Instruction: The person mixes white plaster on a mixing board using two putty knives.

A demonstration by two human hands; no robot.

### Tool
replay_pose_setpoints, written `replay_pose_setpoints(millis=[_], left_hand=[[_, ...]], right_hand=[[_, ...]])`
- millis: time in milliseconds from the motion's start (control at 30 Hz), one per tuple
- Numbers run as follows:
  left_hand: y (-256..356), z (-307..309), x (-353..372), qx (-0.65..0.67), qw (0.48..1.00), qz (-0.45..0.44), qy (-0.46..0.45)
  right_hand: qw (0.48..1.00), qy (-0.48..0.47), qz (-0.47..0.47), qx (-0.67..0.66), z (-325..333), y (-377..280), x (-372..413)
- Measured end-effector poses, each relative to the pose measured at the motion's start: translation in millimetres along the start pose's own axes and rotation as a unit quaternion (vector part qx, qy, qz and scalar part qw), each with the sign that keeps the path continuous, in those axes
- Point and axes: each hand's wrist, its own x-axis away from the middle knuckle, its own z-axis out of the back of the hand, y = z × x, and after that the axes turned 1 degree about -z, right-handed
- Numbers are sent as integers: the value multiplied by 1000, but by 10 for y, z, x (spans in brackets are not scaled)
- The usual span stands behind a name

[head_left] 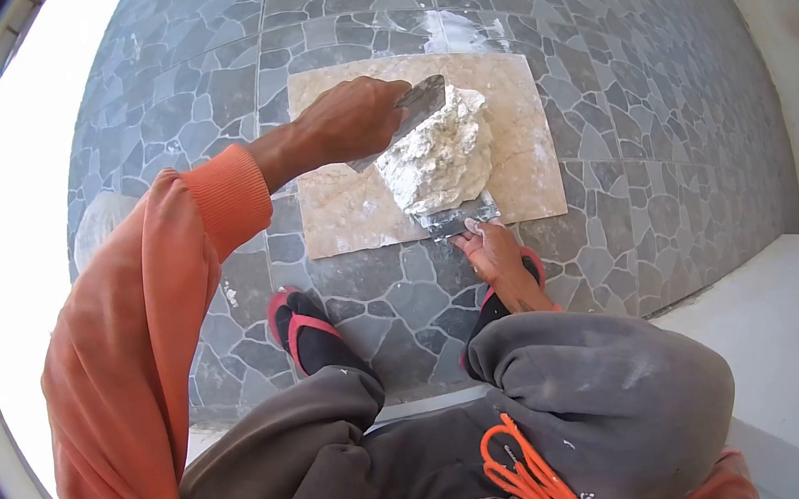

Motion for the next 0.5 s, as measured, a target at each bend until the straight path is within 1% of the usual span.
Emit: replay_pose_setpoints(millis=[33, 133, 233, 267, 433, 500], left_hand=[[-1, -13, -5, 2, 1000, 6, -5], [-31, -55, 11, -16, 999, -25, 17], [5, -56, 19, 1, 1000, 1, 3], [8, -70, 7, 1, 1000, -6, 3], [40, -156, -78, 7, 999, -32, 20], [74, -192, -115, 12, 999, -40, 10]], right_hand=[[1000, 3, 5, 0, -73, -25, 10], [999, -31, 32, 18, -236, -126, 34], [996, -51, 39, 64, -397, -266, -42], [994, -56, 40, 79, -463, -317, -58], [990, -52, 41, 124, -759, -511, -143], [987, -55, 43, 143, -867, -569, -170]])
